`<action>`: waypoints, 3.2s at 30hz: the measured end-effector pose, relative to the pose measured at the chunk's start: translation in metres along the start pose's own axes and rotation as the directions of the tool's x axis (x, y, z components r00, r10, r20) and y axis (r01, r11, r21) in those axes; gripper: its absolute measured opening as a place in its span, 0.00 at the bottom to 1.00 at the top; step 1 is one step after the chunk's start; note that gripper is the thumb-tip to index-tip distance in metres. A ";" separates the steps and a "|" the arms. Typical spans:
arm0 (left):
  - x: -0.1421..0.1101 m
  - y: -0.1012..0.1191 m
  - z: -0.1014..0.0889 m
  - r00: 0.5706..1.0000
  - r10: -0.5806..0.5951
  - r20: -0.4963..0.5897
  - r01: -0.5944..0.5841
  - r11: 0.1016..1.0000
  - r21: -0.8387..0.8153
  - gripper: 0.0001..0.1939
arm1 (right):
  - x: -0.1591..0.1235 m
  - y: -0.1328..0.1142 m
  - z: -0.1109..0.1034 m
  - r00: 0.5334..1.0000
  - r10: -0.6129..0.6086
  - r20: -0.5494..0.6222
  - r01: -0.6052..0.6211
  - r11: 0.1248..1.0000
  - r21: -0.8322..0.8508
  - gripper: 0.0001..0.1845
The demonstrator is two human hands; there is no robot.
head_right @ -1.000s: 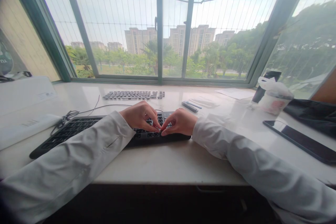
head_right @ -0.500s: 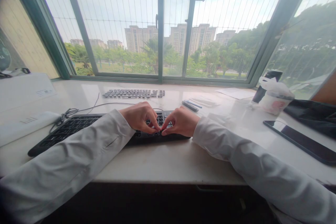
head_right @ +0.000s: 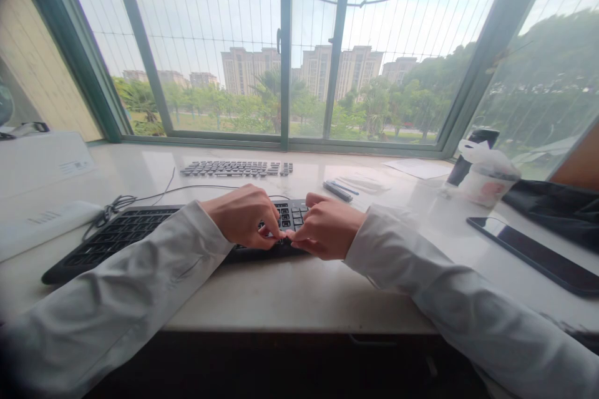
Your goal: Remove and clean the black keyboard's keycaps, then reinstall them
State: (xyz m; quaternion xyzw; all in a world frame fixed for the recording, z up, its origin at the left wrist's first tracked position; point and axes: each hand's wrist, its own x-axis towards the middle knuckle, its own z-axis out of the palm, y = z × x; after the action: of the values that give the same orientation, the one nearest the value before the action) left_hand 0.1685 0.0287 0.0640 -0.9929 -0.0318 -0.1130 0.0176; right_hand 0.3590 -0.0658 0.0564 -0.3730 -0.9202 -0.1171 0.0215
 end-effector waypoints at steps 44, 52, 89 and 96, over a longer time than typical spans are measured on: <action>0.002 0.009 0.002 1.000 -0.016 -0.014 0.017 0.998 0.066 0.20 | 0.007 -0.030 0.003 0.994 0.103 0.037 -0.090 0.962 -0.257 0.18; 0.003 0.002 0.005 1.000 -0.010 -0.001 0.010 1.000 -0.023 0.21 | 0.005 -0.006 0.006 0.999 0.042 0.028 -0.043 0.999 0.013 0.21; -0.009 -0.051 0.014 0.691 -0.631 -0.351 0.695 0.715 0.083 0.18 | 0.003 0.033 0.032 0.786 0.483 -0.386 -0.461 0.874 0.155 0.21; -0.009 -0.050 0.012 0.687 -0.637 -0.349 0.703 0.704 0.097 0.19 | 0.051 0.121 0.050 0.867 0.482 -0.125 -0.496 0.818 -0.290 0.20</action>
State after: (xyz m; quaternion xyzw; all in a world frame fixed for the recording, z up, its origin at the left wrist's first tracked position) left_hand 0.1595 0.0786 0.0519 -0.8749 -0.4042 -0.2510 0.0907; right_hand 0.4081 0.0641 0.0388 -0.5923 -0.7624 -0.2604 0.0127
